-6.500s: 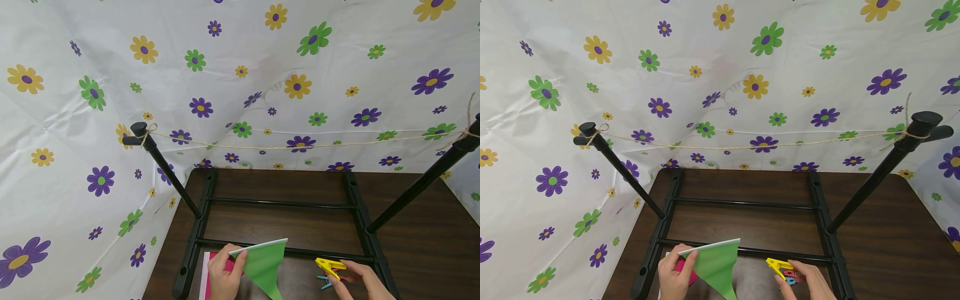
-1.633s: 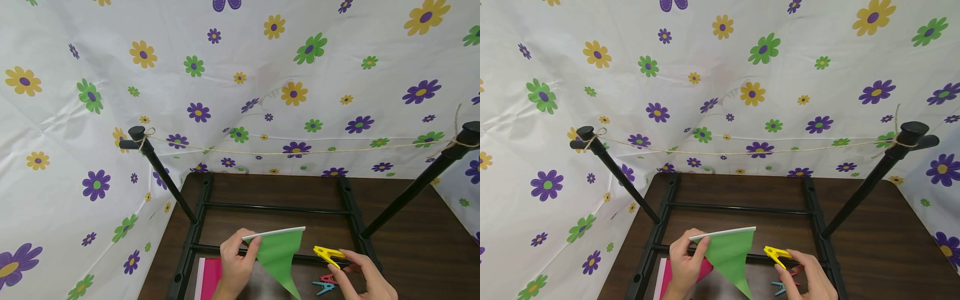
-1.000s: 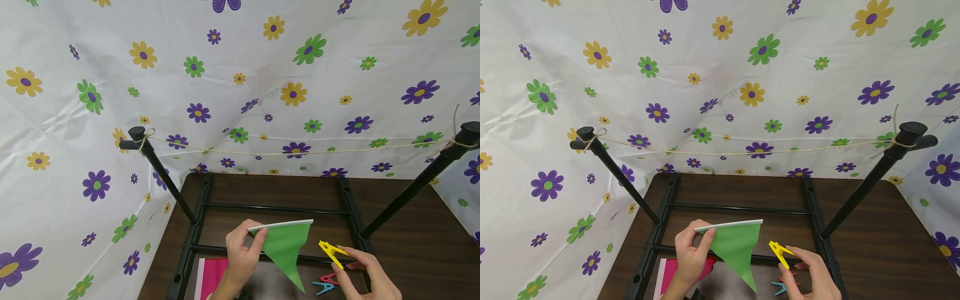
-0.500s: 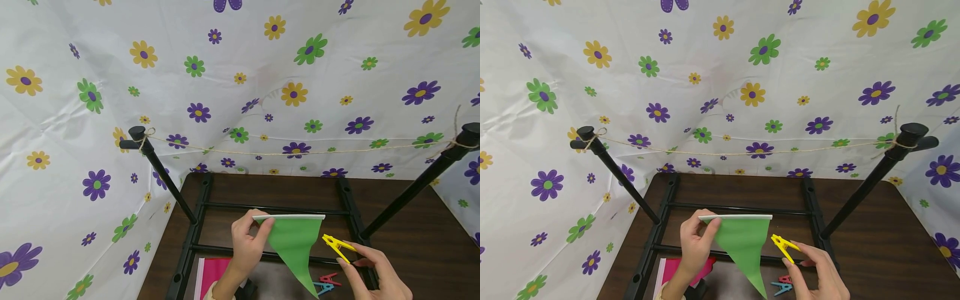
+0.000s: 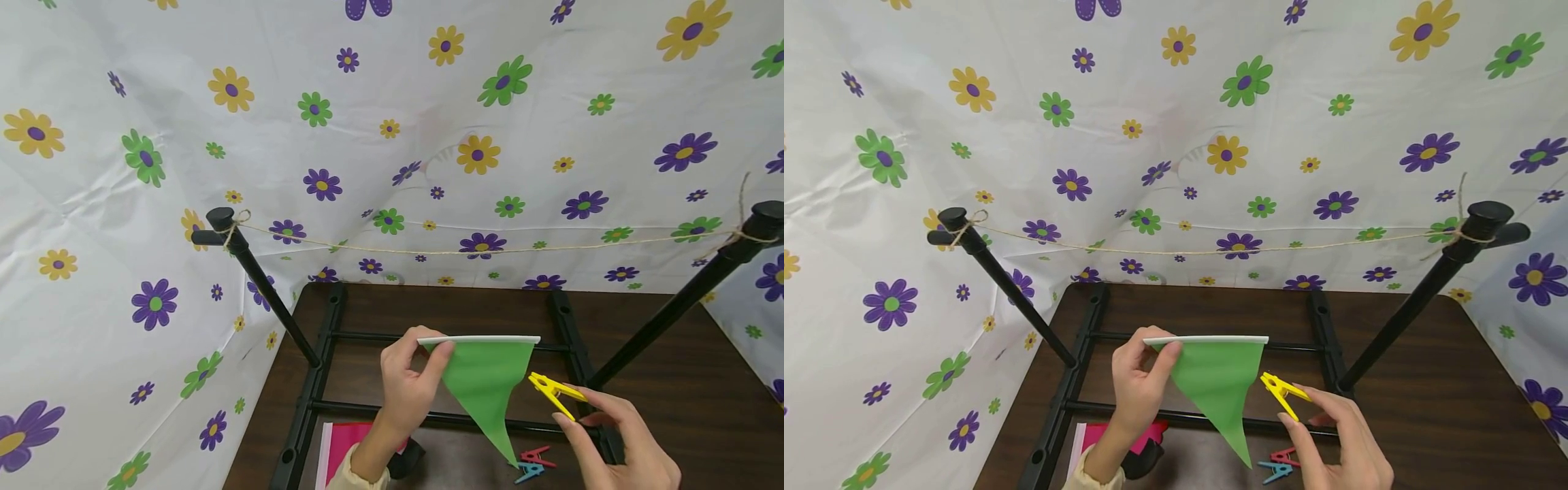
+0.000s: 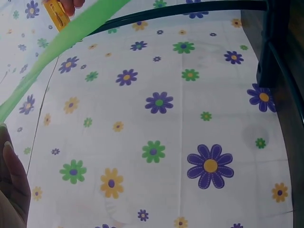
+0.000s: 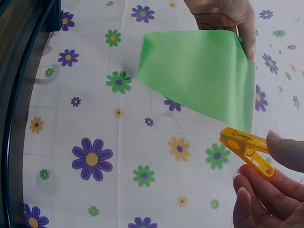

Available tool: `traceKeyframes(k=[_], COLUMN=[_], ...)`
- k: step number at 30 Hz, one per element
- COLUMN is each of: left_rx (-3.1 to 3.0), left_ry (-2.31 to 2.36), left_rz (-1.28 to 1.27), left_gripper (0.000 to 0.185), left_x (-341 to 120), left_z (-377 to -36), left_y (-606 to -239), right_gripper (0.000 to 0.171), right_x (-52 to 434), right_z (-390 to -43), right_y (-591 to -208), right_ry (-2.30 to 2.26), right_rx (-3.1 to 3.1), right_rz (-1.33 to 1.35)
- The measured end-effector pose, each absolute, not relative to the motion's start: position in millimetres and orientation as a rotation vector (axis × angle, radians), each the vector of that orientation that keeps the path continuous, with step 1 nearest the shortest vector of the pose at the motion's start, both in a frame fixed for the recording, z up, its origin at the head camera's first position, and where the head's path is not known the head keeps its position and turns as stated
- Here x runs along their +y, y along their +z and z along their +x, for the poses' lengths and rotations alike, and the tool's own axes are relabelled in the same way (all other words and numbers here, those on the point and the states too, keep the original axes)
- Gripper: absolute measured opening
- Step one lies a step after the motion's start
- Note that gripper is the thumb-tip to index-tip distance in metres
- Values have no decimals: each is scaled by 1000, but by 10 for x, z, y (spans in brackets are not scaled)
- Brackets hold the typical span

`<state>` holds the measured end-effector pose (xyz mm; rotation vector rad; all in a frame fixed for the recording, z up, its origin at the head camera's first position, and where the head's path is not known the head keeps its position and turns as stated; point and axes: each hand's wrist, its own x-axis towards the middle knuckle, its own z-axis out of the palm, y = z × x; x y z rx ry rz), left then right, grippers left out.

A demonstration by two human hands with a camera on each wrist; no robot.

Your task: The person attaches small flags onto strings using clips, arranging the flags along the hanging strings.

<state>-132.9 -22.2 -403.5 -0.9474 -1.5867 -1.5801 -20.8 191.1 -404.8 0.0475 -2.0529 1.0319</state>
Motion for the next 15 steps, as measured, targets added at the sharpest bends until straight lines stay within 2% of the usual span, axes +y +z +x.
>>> traceKeyframes(k=[3,8,15], left_rx=[-1585,-1607,-1632], left_ry=[-1587,-1594,-1634], left_rz=[-944,-919,-894], left_gripper=[12,8,14], left_x=[-221,-225,-195], left_z=[-1340,-1365,-1387], left_y=[-4012,-3977,-3913], right_gripper=[62,78,78], right_x=[1916,1915,1915], right_z=[-242,-283,-313], right_y=[-4056,-4031,-3929], right_ry=[1052,1006,967], right_rx=[-2021,-2034,-2063], right_rz=[67,18,1])
